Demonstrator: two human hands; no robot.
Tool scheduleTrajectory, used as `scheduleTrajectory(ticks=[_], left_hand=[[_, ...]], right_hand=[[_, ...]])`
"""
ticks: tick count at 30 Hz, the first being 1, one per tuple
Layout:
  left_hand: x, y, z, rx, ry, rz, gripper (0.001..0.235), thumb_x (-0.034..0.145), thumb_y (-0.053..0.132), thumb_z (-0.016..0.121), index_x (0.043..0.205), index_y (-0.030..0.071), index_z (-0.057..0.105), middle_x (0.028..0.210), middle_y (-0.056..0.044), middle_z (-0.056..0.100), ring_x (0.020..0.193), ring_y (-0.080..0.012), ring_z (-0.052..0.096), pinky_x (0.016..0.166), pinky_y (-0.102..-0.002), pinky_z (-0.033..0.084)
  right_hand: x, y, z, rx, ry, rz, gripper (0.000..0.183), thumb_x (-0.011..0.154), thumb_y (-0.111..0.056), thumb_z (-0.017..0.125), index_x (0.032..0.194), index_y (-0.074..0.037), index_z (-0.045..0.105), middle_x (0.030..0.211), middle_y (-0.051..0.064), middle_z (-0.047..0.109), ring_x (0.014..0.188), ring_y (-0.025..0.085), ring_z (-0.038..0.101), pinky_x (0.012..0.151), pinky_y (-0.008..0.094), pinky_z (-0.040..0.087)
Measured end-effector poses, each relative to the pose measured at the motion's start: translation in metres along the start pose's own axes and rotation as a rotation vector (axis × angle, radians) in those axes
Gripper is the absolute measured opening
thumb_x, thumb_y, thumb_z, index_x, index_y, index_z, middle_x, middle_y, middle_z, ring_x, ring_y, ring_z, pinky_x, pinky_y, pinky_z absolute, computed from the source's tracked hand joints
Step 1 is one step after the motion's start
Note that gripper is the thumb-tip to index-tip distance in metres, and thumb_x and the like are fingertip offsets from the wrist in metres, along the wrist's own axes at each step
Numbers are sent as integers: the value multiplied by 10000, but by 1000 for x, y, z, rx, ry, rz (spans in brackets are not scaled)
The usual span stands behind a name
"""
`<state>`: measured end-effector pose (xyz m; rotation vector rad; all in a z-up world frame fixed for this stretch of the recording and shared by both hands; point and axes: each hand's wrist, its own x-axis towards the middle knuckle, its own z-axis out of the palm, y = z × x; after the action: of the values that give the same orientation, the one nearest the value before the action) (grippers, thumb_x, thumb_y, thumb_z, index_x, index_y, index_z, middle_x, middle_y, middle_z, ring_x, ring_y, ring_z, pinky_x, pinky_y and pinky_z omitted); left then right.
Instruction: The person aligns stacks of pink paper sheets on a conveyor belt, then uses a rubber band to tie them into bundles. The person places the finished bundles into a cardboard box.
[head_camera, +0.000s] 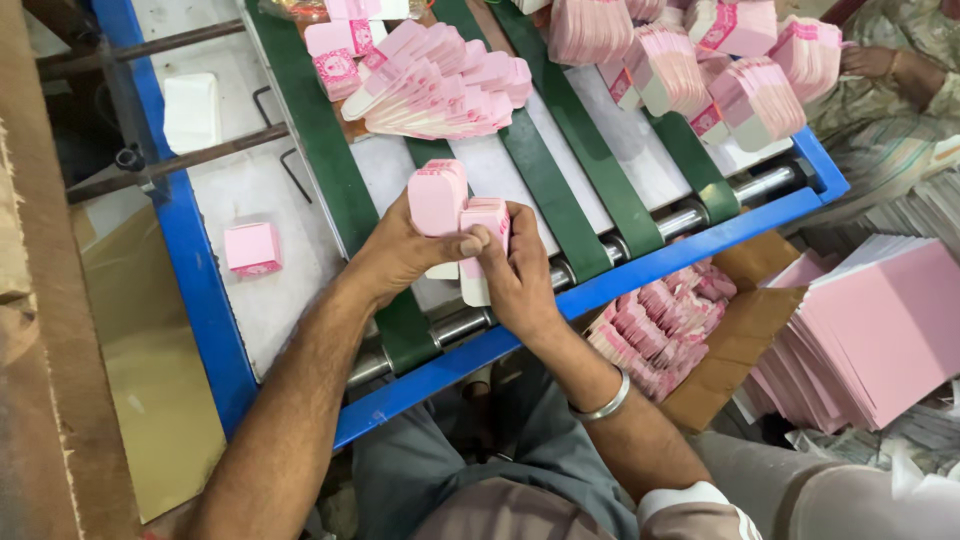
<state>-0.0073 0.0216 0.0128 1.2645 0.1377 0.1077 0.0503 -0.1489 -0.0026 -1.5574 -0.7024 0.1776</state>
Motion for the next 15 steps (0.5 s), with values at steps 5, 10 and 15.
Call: scheduleTrajectory(ticks=[5, 10, 15], left_hand=[[-5, 6, 0, 92, -16, -4, 942, 693, 253, 931, 1472, 50, 442, 1267, -30, 627, 1212, -165, 609, 1039, -335, 519], [-16, 20, 4, 47, 39, 102, 899, 704, 212, 927, 1445, 33, 450, 1259, -55, 672, 1181, -174, 648, 1026, -345, 551], [-23, 37, -4, -102, 136, 239, 800, 720, 194, 933, 1380, 6, 521, 1247, -50, 666, 1164, -167, 654, 1013, -350, 561]], right_hand=[[-1, -3, -2, 38, -36, 58, 540, 1071, -450, 507, 1305, 37, 523, 1140, 115, 656, 1023, 145, 624, 895, 303, 523], [32, -22, -49, -85, -301, -67, 651, 1089, -538, 264, 1298, 3, 561, 1054, 70, 682, 850, 137, 651, 752, 290, 536], [191, -16, -70, -411, -86, -330, 165, 1025, -156, 698, 1017, 9, 697, 803, 132, 658, 715, 256, 614, 645, 382, 487]])
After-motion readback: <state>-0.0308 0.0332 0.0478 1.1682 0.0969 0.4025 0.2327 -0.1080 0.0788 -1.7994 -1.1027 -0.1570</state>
